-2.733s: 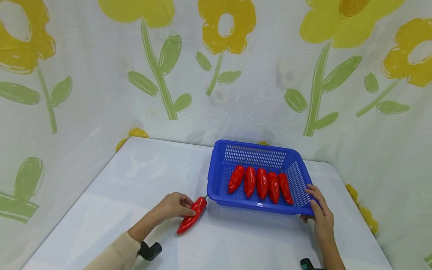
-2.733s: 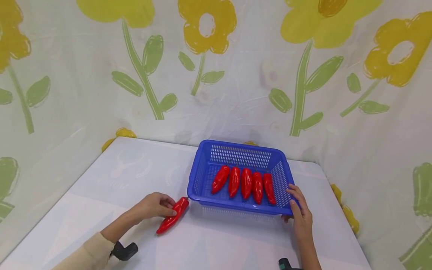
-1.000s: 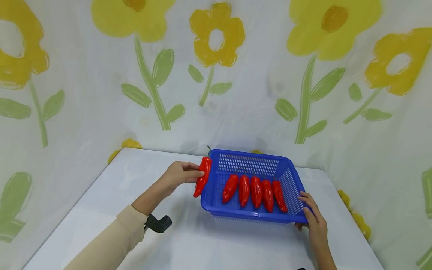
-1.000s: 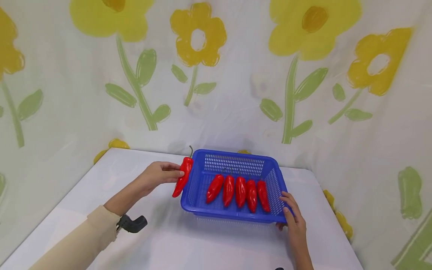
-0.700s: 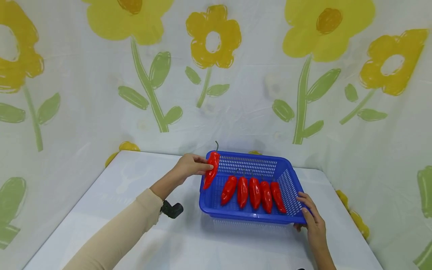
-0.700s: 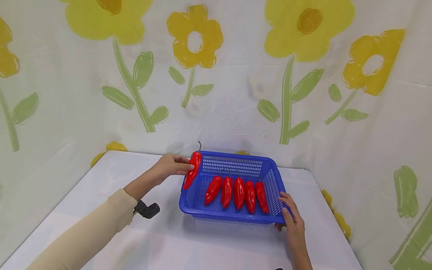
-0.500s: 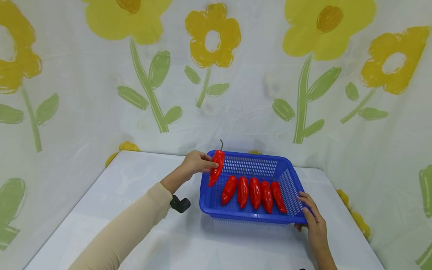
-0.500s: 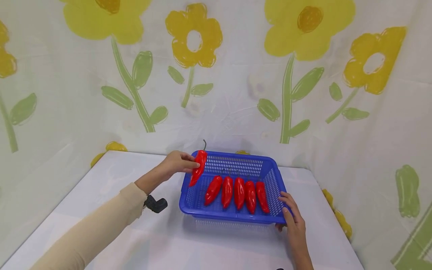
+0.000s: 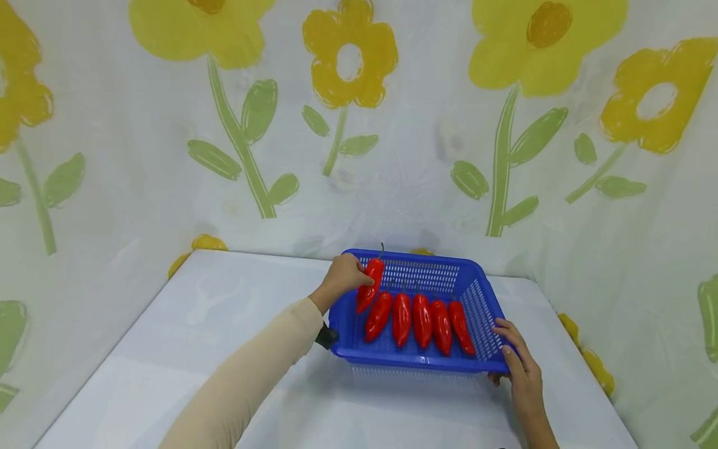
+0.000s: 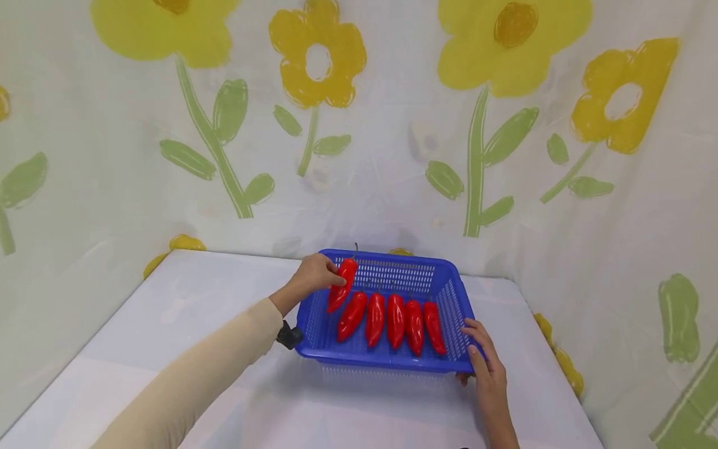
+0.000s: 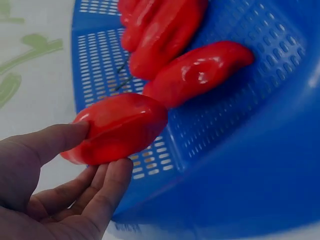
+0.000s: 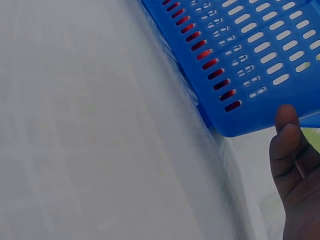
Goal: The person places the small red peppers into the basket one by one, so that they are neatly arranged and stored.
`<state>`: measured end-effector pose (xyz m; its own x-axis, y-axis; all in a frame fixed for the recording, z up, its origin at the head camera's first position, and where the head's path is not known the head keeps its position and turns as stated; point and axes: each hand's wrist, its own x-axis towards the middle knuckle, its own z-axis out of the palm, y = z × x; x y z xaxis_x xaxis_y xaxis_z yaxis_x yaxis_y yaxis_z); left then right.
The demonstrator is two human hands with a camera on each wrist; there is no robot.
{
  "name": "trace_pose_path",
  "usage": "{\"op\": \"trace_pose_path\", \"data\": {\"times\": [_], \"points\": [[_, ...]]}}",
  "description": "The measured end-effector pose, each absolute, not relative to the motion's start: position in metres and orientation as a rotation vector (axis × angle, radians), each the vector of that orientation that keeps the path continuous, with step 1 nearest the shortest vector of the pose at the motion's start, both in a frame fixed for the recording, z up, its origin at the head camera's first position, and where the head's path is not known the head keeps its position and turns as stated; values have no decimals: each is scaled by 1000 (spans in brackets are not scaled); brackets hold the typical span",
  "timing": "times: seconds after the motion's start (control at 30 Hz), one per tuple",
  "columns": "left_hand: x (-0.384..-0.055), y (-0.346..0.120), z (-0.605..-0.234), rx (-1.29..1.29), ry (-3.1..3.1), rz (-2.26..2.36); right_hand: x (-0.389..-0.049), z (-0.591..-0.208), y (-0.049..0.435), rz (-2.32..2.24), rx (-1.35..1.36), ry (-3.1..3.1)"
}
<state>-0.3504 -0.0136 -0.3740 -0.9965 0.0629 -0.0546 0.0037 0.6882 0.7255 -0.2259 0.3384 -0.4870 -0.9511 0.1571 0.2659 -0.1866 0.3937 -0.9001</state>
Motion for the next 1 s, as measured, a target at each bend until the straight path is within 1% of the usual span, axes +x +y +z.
{"op": "trace_pose_path", "data": {"times": [0.27,0.53,0.73,1.0], "points": [[-359,9,-375,-9,2869,1032,-232,-483,344,1573,65,-2322],[-354,18,-383,-124,2805,928,-230,-489,341,1616,70,-2283],[-354,21,-382,-132,2794,811,-231,-488,340,1594,70,-2287],[-358,25,-390,-234,2658,849,-230,-489,340,1584,58,-2303]]}}
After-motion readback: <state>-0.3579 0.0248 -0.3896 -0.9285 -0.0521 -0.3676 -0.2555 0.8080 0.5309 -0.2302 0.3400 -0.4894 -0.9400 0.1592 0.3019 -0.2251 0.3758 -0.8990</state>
